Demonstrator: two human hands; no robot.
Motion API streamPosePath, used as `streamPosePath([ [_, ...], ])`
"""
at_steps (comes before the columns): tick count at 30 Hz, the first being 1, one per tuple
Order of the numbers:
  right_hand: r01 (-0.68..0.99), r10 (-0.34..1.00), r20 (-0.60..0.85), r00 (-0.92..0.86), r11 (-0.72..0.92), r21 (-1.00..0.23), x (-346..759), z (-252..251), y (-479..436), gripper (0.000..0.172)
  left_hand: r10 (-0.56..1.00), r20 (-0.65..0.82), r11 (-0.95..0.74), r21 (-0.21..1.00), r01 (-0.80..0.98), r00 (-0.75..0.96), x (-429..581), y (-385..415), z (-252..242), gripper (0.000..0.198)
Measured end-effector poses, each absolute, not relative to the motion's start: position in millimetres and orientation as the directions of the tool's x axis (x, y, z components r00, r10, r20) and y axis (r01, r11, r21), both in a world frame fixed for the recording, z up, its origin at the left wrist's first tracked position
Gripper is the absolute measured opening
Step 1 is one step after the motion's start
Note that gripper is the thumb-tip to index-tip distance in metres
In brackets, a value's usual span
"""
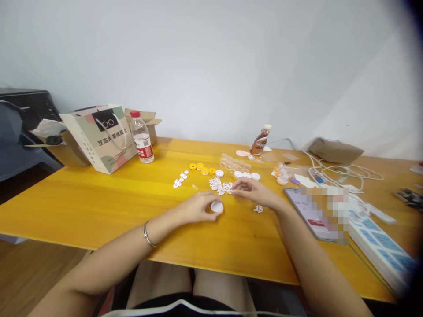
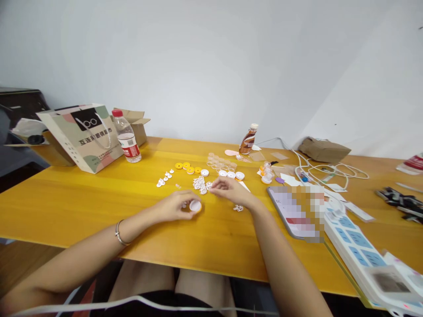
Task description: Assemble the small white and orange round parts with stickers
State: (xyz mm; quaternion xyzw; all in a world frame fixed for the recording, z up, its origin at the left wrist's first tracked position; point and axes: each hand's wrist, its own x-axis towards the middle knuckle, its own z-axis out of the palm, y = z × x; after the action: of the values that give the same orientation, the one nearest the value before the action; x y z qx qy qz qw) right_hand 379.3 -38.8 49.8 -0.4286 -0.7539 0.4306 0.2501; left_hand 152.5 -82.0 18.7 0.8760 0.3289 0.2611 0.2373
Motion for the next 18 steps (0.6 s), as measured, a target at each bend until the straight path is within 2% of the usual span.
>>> streamPosePath([
  [4, 0.781, 0.927, -0.158, -0.34, 0.185, -0.597, 422.3, 61.0, -33.2, 0.035, 0.644, 0.223, -0.734, 0.448, 0.51, 0.732, 161.2, -92.9, 18.5, 0.028],
  [7, 0.869, 0.913, -0.307, -0.269, 0.093, -0.485, 439.5, 56.1, -33.5, 0.037, 0.634, 0.217, -0.739, 0.453, 0.499, 0.742, 161.4, -93.9, 18.7, 0.029],
  [10, 0.868, 0.895, -0.357, -0.268, 0.063, -0.493, 441.2, 47.6, -33.6, 0.035, 0.678, 0.283, -0.711, 0.485, 0.509, 0.679, 157.3, -86.7, 18.9, 0.039],
  [12, 0.841, 0.884, -0.36, -0.298, 0.064, -0.537, 436.6, 42.6, -32.2, 0.032, 0.718, 0.347, -0.689, 0.474, 0.548, 0.603, 154.0, -76.8, 16.5, 0.038],
  [14, 0.804, 0.863, -0.364, -0.351, 0.078, -0.589, 429.6, 38.9, -30.4, 0.029, 0.741, 0.382, -0.672, 0.441, 0.596, 0.552, 151.3, -64.6, 11.4, 0.035],
  [18, 0.757, 0.847, -0.318, -0.425, 0.141, -0.638, 412.3, 36.0, -29.0, 0.022, 0.756, 0.361, -0.653, 0.353, 0.67, 0.546, 148.8, -44.1, -1.0, 0.032],
])
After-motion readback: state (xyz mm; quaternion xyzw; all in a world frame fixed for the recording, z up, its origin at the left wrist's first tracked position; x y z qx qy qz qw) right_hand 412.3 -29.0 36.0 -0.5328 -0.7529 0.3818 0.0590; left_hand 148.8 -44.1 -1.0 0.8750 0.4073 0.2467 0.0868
